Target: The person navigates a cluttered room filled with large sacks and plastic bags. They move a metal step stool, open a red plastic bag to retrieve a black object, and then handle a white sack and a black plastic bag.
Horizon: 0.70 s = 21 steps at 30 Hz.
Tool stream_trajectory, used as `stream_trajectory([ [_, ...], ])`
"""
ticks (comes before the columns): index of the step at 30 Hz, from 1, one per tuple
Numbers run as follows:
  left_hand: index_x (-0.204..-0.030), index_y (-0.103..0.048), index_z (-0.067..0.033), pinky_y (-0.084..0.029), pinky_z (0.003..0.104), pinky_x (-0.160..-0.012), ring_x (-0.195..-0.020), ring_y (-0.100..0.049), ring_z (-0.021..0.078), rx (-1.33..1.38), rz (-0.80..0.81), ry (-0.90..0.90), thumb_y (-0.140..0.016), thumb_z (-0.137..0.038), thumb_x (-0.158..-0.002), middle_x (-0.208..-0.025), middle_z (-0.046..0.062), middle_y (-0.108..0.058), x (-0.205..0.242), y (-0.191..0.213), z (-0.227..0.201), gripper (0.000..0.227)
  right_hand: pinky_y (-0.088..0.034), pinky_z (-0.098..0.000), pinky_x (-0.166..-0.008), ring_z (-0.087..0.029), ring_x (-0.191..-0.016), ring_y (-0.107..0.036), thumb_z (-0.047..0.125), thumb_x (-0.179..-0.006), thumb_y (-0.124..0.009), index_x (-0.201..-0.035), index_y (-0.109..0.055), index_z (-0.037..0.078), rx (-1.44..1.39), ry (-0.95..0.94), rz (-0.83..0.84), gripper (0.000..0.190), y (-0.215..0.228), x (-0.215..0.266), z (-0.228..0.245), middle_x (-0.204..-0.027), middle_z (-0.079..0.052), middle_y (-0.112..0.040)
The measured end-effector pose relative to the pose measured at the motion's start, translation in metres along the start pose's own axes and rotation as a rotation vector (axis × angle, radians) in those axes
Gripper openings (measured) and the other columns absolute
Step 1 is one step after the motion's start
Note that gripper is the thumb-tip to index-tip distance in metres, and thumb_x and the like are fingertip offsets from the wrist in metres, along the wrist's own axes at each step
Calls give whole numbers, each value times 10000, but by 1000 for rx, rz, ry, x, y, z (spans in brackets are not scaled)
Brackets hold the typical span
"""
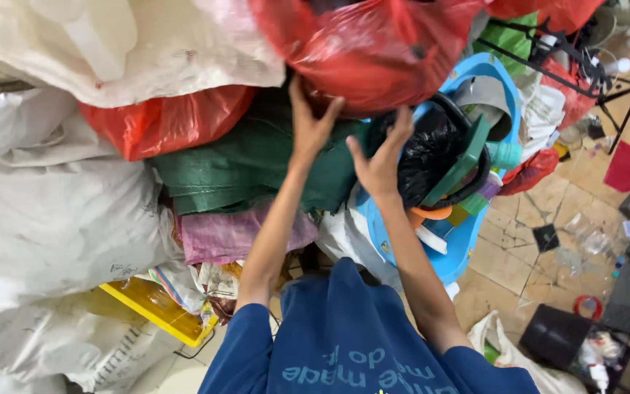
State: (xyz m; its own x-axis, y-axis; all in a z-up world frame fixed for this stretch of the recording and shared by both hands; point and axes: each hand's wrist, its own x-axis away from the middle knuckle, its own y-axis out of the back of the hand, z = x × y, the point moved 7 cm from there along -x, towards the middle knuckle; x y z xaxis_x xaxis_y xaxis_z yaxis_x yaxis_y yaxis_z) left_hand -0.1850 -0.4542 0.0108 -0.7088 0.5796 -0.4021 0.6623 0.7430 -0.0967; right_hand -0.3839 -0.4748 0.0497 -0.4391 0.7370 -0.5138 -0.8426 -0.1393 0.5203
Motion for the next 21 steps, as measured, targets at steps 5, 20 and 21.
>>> stream_trajectory([
  [5,-1549,-400,-123,-364,497,-1206,-1445,-377,408,-396,-28,-119,-950,-361,-784,-1603,271,-307,-18,-43,-49,971,-278,-558,-1329,-486,-1622,-102,416,-961,-904,-1676,36,37,-26,-31,-171,1241,18,-57,-36,-1708,-302,9],
  [20,-1544,-369,-53,-370,489,-1257,-1520,-374,390,-299,89,-137,-891,-194,-891,-1648,197,-334,-4,-103,52,848,-236,-445,-1282,-385,-1521,-343,329,-1126,-744,-1539,-394,-43,133,42,-340,657,80,-229,-245,-1612,-270,-403],
  [21,-1544,-369,-53,-370,489,-1257,-1520,-374,390,-294,98,-137,-891,-194,-891,-1648,197,-334,-9,-103,51,848,-236,-445,-1282,-385,-1521,-343,329,-1126,-744,-1539,-394,-43,139,38,-347,657,84,-233,-248,-1612,-270,-403],
])
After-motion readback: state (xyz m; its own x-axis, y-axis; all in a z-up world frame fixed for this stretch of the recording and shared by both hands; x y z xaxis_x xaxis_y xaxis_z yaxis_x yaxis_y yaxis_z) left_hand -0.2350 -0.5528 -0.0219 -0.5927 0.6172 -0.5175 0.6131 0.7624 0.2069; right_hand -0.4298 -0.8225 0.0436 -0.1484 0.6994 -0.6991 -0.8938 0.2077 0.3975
